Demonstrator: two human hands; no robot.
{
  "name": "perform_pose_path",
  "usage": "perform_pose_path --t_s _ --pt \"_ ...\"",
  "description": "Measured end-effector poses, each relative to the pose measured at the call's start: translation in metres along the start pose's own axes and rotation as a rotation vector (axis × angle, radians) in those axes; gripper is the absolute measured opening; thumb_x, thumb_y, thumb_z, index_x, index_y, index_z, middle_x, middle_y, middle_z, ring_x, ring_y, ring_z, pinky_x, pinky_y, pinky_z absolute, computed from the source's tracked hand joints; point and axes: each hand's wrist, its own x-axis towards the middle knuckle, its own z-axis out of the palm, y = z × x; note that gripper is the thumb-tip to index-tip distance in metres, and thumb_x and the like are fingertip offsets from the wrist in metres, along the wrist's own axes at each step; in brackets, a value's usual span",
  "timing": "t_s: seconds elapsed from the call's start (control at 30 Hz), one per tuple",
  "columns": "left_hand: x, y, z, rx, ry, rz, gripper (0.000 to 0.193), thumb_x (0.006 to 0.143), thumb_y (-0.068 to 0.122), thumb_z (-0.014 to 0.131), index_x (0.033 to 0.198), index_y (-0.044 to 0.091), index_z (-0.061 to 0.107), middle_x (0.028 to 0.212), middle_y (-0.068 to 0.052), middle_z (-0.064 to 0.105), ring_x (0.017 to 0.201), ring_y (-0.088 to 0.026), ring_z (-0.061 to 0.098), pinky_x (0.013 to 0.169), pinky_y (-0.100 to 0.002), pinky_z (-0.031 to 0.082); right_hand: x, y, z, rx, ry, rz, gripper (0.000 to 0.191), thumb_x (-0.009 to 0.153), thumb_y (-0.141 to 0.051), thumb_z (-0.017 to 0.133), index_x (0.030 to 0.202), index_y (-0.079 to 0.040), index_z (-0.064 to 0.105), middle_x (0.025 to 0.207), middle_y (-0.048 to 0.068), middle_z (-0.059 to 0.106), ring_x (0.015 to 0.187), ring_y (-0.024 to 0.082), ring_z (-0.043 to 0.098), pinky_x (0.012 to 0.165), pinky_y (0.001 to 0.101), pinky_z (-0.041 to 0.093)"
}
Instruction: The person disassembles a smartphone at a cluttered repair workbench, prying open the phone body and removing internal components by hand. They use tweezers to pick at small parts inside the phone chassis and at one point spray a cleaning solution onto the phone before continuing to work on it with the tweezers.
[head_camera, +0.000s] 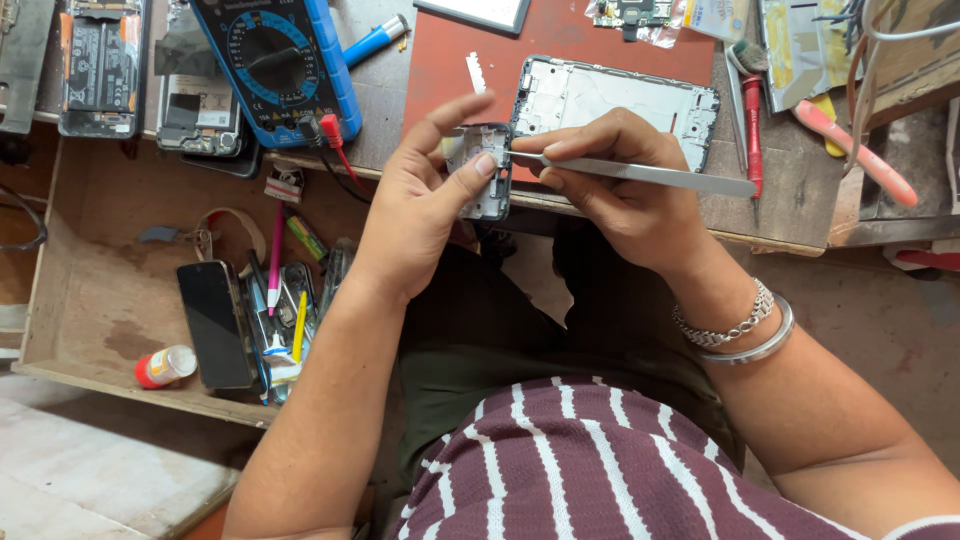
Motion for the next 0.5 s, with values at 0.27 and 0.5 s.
perform_pose_path --t_s 0.27,0.5 --pt "-0.0025 -0.0027 0.0019 0.216 0.059 -0.014 0.027 0.103 0.014 0.067 0.129 0.007 0.069 0.075 0.005 0.066 0.058 0.0 0.055 0.047 -0.019 0.046 -0.0011 -0.0043 -0.0031 0.056 -0.006 0.02 0.016 0.104 0.011 0.065 0.115 0.002 0.058 0.13 0.024 0.07 0.116 0.02 0.071 0.102 0.0306 0.06" --pt "-0.0046 -0.0082 0.0021 0.261 0.072 0.036 0.022 0.104 0.012 0.067 0.125 0.007 0.07 0.079 0.003 0.068 0.062 0.001 0.054 0.048 -0.017 0.041 0.0007 -0.006 -0.0024 0.026 -0.012 0.017 0.016 0.102 0.012 0.065 0.113 0.003 0.058 0.128 0.025 0.071 0.117 0.021 0.072 0.103 0.0329 0.061"
